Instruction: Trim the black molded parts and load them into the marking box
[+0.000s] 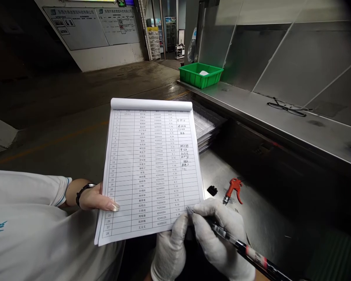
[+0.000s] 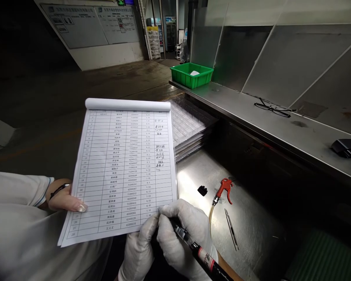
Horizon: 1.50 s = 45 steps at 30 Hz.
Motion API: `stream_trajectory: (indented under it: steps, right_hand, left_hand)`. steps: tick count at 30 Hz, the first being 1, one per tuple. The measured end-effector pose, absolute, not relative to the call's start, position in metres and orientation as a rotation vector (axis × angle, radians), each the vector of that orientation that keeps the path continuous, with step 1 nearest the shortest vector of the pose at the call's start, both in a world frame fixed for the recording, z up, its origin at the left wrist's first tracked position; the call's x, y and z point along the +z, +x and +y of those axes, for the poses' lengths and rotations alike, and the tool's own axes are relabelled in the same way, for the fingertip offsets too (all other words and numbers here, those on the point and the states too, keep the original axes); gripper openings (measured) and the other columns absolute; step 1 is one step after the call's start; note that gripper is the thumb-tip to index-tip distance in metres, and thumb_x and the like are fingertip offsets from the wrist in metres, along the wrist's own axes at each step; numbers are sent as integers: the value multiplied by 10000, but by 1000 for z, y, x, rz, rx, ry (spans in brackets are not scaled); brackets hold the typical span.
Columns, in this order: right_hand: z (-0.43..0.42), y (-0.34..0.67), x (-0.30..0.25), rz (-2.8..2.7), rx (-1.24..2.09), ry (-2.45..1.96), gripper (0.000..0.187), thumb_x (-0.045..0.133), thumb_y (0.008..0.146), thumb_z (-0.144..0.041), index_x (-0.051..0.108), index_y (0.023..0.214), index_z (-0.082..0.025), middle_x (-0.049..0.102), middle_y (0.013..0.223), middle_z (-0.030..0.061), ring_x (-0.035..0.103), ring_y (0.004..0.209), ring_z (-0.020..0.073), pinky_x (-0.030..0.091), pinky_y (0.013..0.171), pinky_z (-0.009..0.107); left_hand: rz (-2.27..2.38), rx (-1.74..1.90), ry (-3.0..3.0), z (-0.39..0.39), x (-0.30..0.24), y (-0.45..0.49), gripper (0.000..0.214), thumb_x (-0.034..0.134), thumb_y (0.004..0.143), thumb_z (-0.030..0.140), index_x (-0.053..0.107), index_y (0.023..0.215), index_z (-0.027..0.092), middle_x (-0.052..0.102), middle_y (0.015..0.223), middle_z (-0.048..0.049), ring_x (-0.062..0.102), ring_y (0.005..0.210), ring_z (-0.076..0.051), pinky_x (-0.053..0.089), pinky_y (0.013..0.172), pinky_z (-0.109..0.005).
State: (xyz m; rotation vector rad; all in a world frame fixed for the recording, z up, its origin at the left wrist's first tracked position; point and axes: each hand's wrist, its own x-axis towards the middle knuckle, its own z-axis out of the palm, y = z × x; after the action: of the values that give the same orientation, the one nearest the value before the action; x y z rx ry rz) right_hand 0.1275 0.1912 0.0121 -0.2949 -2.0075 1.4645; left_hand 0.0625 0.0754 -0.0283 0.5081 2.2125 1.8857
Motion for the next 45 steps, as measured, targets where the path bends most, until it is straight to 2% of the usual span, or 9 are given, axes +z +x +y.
stream_trajectory:
  steps: [8, 18, 21, 24, 30, 41, 45]
  right_hand:
    - [197, 128, 15, -2065, 1481, -296, 65, 620, 923, -162, 605, 892, -217, 571, 655, -54, 533, 530, 81, 454, 507, 209]
    - [196, 130, 17, -2063, 1486, -289, 117, 614, 890, -114, 614, 848, -223, 581, 625, -44, 521, 502, 102, 429, 475, 245]
    - [197, 131, 19, -2059, 1482, -298, 122, 601, 904, -110, 614, 871, -226, 603, 642, -38, 549, 521, 105, 465, 494, 242]
    - [198, 132, 18, -2067, 1511, -284, 93, 616, 910, -135, 636, 894, -225, 610, 661, -30, 543, 523, 108, 450, 489, 250]
    - [199, 132, 18, -2068, 1508, -299, 89, 615, 924, -152, 652, 910, -231, 601, 660, -36, 539, 533, 108, 442, 499, 248]
    - [201, 135, 19, -2058, 1533, -254, 98, 585, 943, -134, 630, 927, -219, 597, 672, -34, 550, 538, 100, 465, 500, 232]
    - [202, 135, 18, -2062, 1527, -260, 90, 590, 941, -145, 635, 907, -214, 592, 666, -24, 531, 532, 107, 445, 490, 248]
  left_hand:
    - [2196, 1917, 511, 80, -25, 62, 365, 612, 969, 429, 681, 1311, 322, 616, 1463, -25, 535, 1409, -259, 467, 1214, -434]
    - [2165, 1918, 475, 78, -27, 65, 389, 611, 972, 421, 660, 1340, 304, 627, 1449, -30, 462, 1467, -265, 329, 1297, -486]
    - [2150, 1922, 478, 80, -25, 66, 370, 603, 977, 416, 673, 1323, 305, 641, 1432, -29, 487, 1448, -259, 358, 1285, -475]
    - [2143, 1925, 486, 82, -23, 66, 361, 608, 973, 415, 683, 1309, 305, 639, 1434, -29, 510, 1430, -257, 385, 1272, -467]
    - [2172, 1906, 462, 83, -23, 66, 368, 629, 961, 404, 680, 1310, 300, 638, 1435, -29, 486, 1448, -271, 331, 1296, -487]
    - [2170, 1920, 436, 86, -19, 66, 362, 634, 950, 445, 704, 1262, 274, 651, 1407, -47, 520, 1416, -292, 381, 1269, -508]
    - [2128, 1920, 456, 86, -18, 66, 339, 612, 960, 423, 685, 1278, 330, 693, 1338, -17, 504, 1430, -294, 370, 1278, -522]
